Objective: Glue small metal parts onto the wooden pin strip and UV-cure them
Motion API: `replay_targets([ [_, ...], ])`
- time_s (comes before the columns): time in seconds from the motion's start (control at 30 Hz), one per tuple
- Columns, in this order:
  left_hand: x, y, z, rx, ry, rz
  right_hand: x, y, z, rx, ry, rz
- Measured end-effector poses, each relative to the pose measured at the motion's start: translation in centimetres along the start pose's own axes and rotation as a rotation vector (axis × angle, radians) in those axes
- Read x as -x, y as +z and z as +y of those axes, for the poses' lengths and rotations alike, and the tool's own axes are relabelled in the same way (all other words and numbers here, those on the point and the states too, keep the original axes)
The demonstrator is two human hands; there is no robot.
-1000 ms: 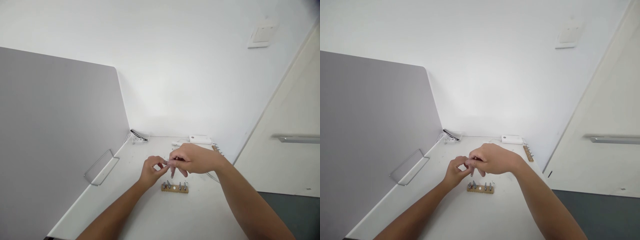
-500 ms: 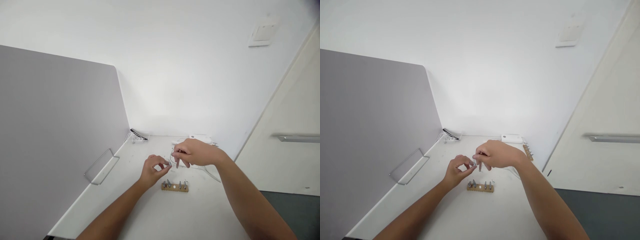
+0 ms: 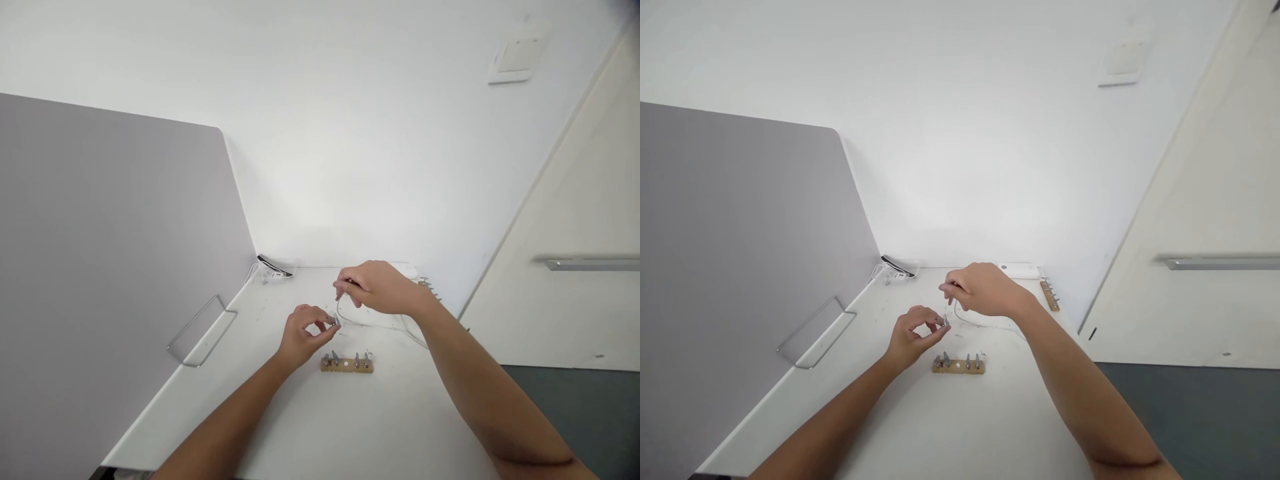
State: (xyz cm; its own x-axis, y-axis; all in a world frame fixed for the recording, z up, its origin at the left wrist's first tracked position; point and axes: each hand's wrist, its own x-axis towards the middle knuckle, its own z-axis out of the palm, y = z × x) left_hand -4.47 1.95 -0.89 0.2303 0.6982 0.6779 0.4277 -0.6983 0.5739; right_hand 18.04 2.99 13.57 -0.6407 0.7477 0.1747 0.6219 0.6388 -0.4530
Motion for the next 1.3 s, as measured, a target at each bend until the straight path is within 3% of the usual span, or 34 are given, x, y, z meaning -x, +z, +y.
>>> replay_targets([
  [0.17, 0.2, 0.0, -0.3, -0.012, -0.007, -0.048, 0.6, 0.0, 0.0, -0.054, -0.021, -0.108],
  [0.47, 0.3, 0.1, -0.3, -0.005, 0.012, -0.031, 3.0, -0.5, -1.1, -0.188, -0.058, 0.075],
  [0.67, 0.2, 0.0, 1.0, -0.012, 0.036, 0.012, 3.5, 3.5, 2.1, -0.328, -0.031, 0.370],
  [0.83, 0.2, 0.2, 1.1, -0.051, 0.101, 0.017, 5.6, 8.0, 5.4, -0.386, -0.063, 0.414],
  [0.97, 0.1, 0.2, 1.1, -0.112, 0.135, 0.002, 7.1, 10.8, 6.3, -0.287, -0.047, 0.659],
  [1.3, 0.1, 0.5, -0.6, -0.175, 0.114, 0.060, 7.1, 12.3, 7.8, -0.159, -0.111, 0.815],
])
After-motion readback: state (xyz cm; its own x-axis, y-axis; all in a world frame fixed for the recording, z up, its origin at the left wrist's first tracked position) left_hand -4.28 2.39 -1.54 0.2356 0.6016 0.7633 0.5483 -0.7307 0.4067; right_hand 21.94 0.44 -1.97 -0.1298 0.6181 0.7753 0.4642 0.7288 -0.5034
